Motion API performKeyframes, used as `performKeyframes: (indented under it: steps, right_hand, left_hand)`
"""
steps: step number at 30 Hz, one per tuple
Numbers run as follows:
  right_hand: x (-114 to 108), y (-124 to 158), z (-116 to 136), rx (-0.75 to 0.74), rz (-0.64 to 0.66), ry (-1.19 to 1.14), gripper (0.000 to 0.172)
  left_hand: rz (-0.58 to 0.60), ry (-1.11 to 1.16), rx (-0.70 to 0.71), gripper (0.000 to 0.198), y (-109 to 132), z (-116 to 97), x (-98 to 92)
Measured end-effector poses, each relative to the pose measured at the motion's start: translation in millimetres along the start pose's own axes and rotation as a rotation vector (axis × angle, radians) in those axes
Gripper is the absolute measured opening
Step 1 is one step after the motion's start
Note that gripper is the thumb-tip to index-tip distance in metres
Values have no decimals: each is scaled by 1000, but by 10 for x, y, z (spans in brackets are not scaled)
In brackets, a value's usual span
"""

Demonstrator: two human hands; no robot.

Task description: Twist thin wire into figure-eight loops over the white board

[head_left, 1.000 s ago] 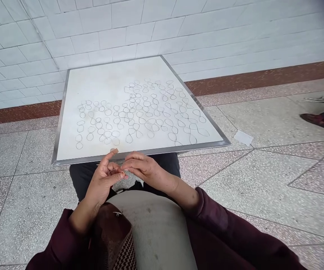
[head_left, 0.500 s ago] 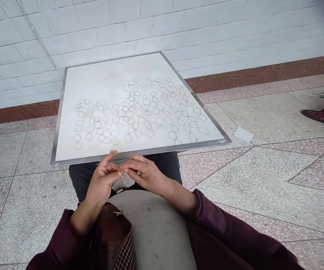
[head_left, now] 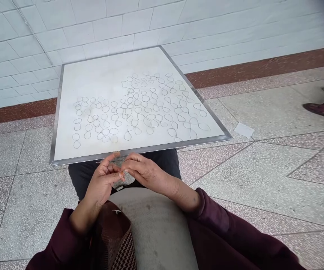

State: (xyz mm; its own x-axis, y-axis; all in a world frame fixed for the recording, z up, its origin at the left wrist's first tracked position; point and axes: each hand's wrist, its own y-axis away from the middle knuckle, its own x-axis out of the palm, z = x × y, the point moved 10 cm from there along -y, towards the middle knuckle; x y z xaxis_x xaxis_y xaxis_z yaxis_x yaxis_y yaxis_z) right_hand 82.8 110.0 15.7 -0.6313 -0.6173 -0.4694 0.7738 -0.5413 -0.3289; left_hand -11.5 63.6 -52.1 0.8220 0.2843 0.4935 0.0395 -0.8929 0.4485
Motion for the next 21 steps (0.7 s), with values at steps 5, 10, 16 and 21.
performKeyframes:
  steps: [5, 10, 16, 21]
  right_hand:
    - [6, -21, 14, -9, 27, -10, 21]
    - [9, -40, 39, 10, 33, -56, 26]
    - [52, -44, 140, -82, 111, 21, 29]
    - [49, -30, 73, -40, 103, 53, 22]
  left_hand:
    - [10, 2, -17, 62, 5, 30, -4]
    - [62, 77, -74, 59, 3, 108, 32]
    - [79, 101, -94, 59, 3, 151, 48]
    - [58, 98, -53, 58, -6, 103, 31]
